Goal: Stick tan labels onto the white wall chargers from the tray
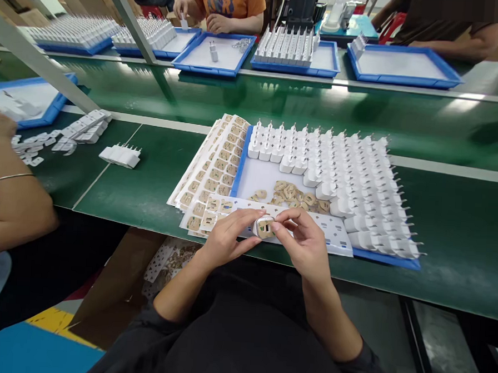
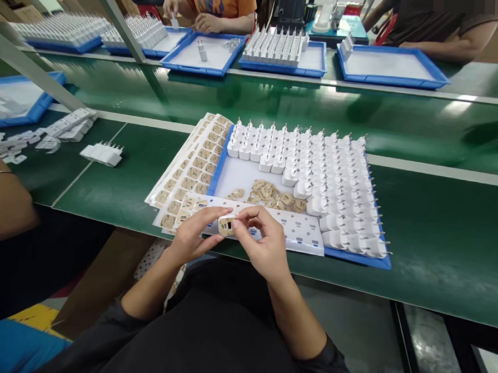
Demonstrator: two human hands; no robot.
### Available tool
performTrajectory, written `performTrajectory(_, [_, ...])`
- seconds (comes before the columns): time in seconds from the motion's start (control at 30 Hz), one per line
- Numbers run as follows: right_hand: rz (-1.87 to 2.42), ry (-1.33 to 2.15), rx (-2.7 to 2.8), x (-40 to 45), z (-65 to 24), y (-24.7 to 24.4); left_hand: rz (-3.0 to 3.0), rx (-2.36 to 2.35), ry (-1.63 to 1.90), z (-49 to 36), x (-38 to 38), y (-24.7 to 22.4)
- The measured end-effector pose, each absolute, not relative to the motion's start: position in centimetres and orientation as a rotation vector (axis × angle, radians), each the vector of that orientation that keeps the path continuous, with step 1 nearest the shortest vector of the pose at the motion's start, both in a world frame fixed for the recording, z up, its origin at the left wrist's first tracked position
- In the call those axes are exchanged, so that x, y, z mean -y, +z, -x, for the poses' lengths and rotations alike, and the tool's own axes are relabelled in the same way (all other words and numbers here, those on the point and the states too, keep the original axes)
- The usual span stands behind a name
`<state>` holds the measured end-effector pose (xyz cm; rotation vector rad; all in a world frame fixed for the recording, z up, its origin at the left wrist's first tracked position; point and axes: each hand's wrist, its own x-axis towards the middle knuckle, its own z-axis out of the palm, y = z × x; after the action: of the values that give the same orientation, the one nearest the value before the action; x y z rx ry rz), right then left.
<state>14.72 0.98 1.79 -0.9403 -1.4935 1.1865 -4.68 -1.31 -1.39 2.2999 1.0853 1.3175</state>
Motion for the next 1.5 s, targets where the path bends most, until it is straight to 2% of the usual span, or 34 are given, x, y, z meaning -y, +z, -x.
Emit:
performTrajectory(0.87, [1.078, 0.798, 1.641, -0.1, -13.2, 2.3, -2.346, -1.104, 1.444, 4.4, 1.3, -1.6])
performTrajectory(0.97, [1.108, 0.9, 1.569, -0.2, -13.4, 2.1, -2.309, -1.135, 1.454, 4.5, 1.4, -1.9])
performTrajectory(1.13, [0.936, 1.41, 1.577, -0.9, -14.3, 1.8, -2.171, -1.146, 1.492, 4.9, 1.7, -2.3])
performTrajectory(1.23, [0.784, 1.601, 1.408, -1.3, -14.4, 1.1, -2.114, -1.116, 1.524, 4.7, 1.7, -2.4])
performTrajectory(1.37, [0.784, 1.573, 1.244, -1.4, -13.9, 0.1, -2.177, -1.074, 1.566, 4.3, 1.5, -2.5])
performTrajectory(1.5, [0.834, 1.407, 1.376, -1.0, -13.3, 0.2, -2.192, -1.136, 1.616, 3.9, 1.3, -2.5])
